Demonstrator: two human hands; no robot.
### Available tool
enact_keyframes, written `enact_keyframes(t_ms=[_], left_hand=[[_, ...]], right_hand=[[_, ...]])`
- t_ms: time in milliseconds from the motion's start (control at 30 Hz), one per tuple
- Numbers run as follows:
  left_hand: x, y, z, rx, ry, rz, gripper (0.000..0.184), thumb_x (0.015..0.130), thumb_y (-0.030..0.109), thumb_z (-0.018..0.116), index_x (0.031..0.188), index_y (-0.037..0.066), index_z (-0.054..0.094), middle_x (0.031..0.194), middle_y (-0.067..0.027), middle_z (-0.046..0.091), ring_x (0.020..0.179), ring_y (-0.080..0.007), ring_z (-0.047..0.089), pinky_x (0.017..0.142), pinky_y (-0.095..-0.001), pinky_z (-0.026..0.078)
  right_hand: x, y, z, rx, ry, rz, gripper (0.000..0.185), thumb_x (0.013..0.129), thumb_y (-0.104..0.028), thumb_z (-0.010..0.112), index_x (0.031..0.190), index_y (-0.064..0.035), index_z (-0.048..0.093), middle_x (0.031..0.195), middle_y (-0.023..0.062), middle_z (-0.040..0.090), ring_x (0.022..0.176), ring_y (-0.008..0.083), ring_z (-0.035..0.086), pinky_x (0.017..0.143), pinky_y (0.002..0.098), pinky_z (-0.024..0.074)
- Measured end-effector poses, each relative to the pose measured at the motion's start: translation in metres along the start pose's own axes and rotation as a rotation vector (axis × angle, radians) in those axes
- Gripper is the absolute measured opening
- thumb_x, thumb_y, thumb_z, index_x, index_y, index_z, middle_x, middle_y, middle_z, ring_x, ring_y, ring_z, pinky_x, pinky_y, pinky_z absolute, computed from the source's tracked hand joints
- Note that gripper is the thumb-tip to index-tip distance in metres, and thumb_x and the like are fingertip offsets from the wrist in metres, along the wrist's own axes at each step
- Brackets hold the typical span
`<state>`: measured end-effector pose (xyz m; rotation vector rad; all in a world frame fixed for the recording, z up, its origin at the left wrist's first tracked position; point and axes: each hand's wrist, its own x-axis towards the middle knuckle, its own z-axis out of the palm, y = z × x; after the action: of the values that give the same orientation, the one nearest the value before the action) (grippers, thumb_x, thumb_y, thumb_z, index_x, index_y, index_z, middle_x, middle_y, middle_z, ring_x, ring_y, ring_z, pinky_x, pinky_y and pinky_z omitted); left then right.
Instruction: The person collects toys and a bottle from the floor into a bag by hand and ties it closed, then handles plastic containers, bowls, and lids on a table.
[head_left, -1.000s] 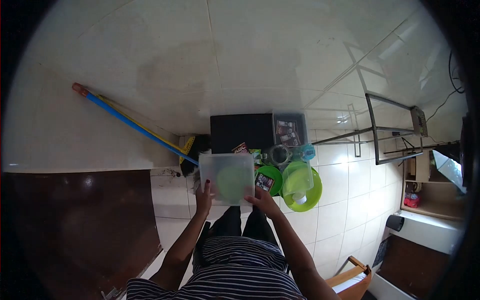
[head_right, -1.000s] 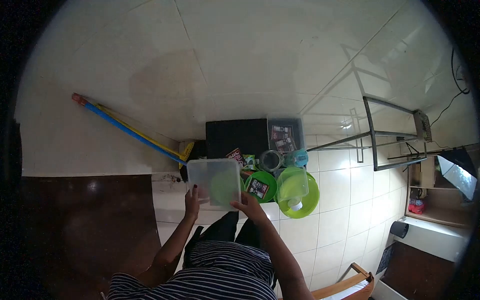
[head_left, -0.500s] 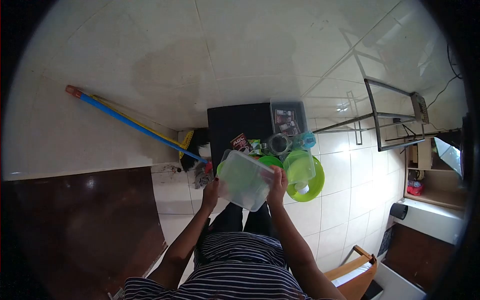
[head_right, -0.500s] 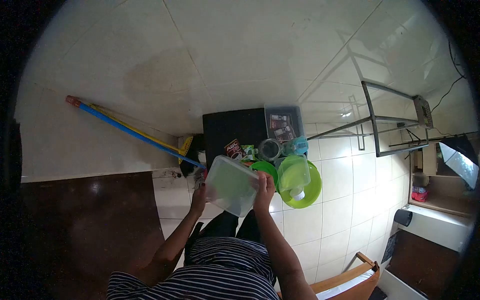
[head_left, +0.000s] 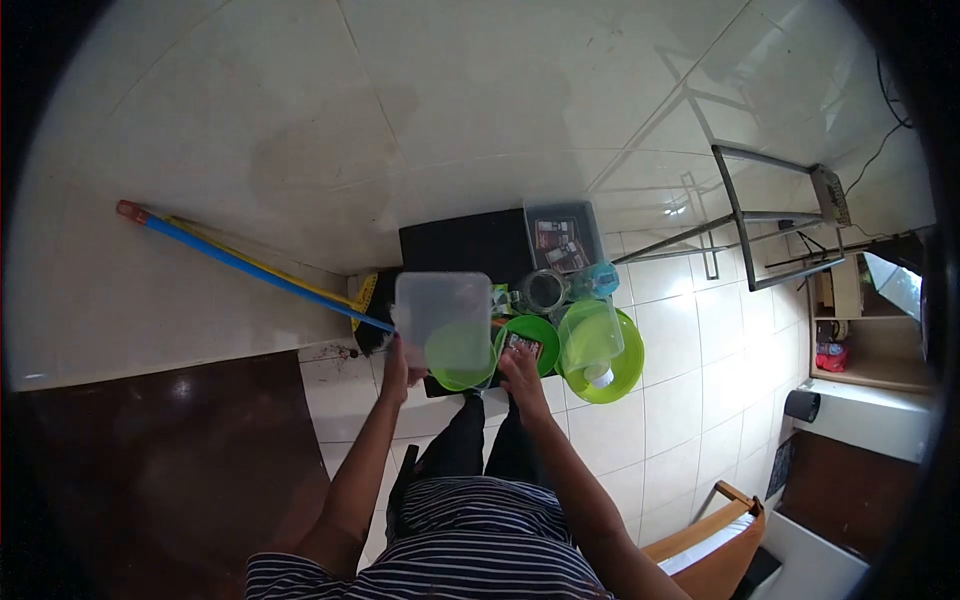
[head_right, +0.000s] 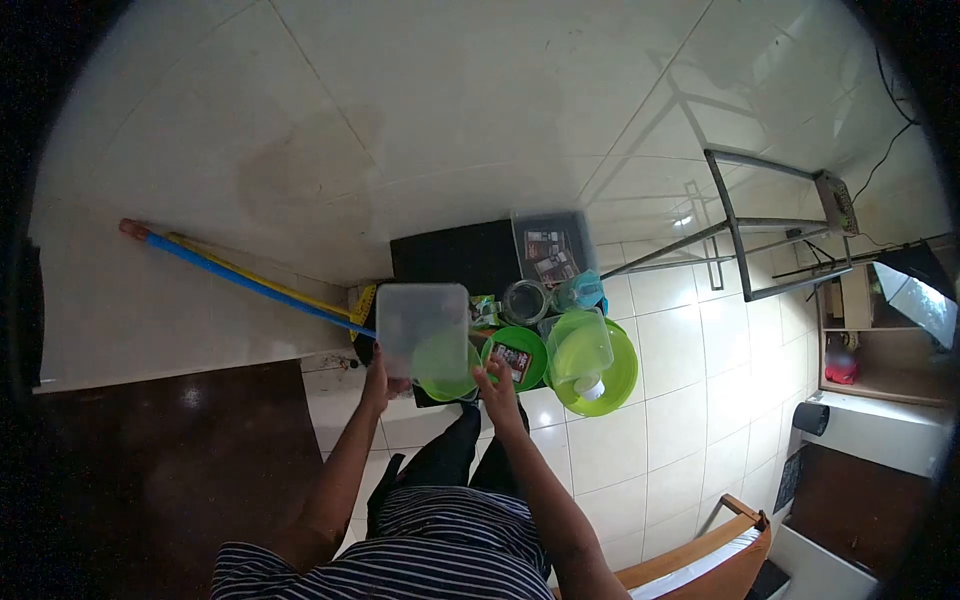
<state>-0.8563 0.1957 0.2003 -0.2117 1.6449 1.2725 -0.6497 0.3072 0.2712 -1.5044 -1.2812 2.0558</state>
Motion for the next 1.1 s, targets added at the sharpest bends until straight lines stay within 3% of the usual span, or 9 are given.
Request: enact_keyframes(t_ms=[67,333,367,600,800,900,967,1067,1100], left_hand=[[0.038,0.012,0.001,0.080,0.061,-0.091,0.060,0.077,0.060,0.051,0.087,0.001,0.056,0.067,-0.0088,0.057,0.055,-0.0146,0.057,0.049,-0.0245,0.049],[0.167,0.022,0.040,-0.108,0.010,-0.045,0.043,0.076,0.043,0.064,0.071,0.001,0.055,0.061,-0.0081,0.055,0.050,-0.0154,0.054,0.050,-0.0270,0.051],[0.184,0.015,0.045,-0.135,0.008,-0.028,0.039,0.076,0.037,0.066,0.069,0.001,0.055,0.061,-0.0075,0.055,0.050,-0.0153,0.054,0.050,-0.0268,0.051],[0.210,-0.010,0.098,-0.256,-0.280,0.040,0.031,0.076,0.023,0.069,0.079,-0.004,0.054,0.062,-0.0062,0.055,0.054,-0.0143,0.056,0.051,-0.0229,0.051],[0.161,0.005,0.119,-0.250,0.287,-0.007,0.030,0.081,0.019,0.062,0.100,-0.003,0.056,0.090,-0.0135,0.056,0.084,-0.0219,0.056,0.072,-0.0312,0.048],[0.135,-0.005,0.092,-0.035,0.153,0.308,0.044,0.080,0.020,0.062,0.117,0.000,0.049,0.109,-0.0170,0.051,0.096,-0.0247,0.054,0.080,-0.0340,0.044],[0.124,-0.017,0.064,0.626,0.076,0.600,0.051,0.077,0.021,0.065,0.120,0.003,0.045,0.118,-0.0169,0.046,0.104,-0.0276,0.050,0.088,-0.0370,0.039],[0.113,-0.065,0.032,0.674,0.041,0.783,0.058,0.071,0.012,0.065,0.123,0.006,0.041,0.120,-0.0194,0.044,0.100,-0.0338,0.051,0.086,-0.0398,0.040],[0.089,-0.063,0.031,0.901,0.268,0.912,0.061,0.068,0.015,0.068,0.122,0.006,0.042,0.120,-0.0199,0.044,0.103,-0.0333,0.049,0.087,-0.0392,0.039]], right_hand=[[-0.005,0.011,-0.005,0.042,-0.013,0.031,0.052,0.086,-0.036,0.053,0.127,-0.0086,0.035,0.118,0.0076,0.046,0.102,0.0151,0.049,0.081,0.0315,0.0404],[-0.019,0.029,-0.054,0.013,-0.007,0.065,0.036,0.084,-0.030,0.058,0.108,-0.0037,0.053,0.088,0.0042,0.058,0.079,0.0105,0.052,0.067,0.0232,0.0409],[-0.022,0.025,-0.059,0.009,-0.002,0.131,0.032,0.086,-0.027,0.055,0.110,-0.0052,0.054,0.102,0.0040,0.056,0.091,0.0117,0.053,0.076,0.0258,0.0429],[-0.021,0.041,-0.080,-0.009,0.061,0.207,0.029,0.087,-0.026,0.055,0.107,-0.0055,0.055,0.104,0.0027,0.056,0.090,0.0110,0.053,0.075,0.0243,0.0428],[0.000,0.056,-0.084,0.004,0.030,0.066,0.028,0.084,-0.023,0.060,0.105,-0.0050,0.055,0.090,0.0041,0.059,0.078,0.0109,0.055,0.067,0.0234,0.0424],[0.017,0.070,-0.090,-0.204,0.052,-0.009,0.023,0.084,-0.015,0.058,0.103,-0.0026,0.055,0.098,0.0048,0.059,0.084,0.0137,0.057,0.072,0.0253,0.0458],[0.035,0.093,-0.106,-0.533,0.090,-0.235,0.026,0.079,-0.009,0.062,0.103,-0.0013,0.055,0.095,0.0084,0.060,0.081,0.0171,0.060,0.070,0.0270,0.0474],[0.047,0.076,-0.131,-0.560,0.535,-0.339,0.017,0.078,-0.009,0.060,0.093,-0.0010,0.055,0.087,0.0088,0.061,0.077,0.0173,0.061,0.059,0.0260,0.0486],[0.049,0.067,-0.134,-0.562,0.537,-0.328,0.017,0.078,-0.009,0.060,0.093,-0.0010,0.055,0.087,0.0088,0.061,0.077,0.0173,0.061,0.059,0.0260,0.0486]])
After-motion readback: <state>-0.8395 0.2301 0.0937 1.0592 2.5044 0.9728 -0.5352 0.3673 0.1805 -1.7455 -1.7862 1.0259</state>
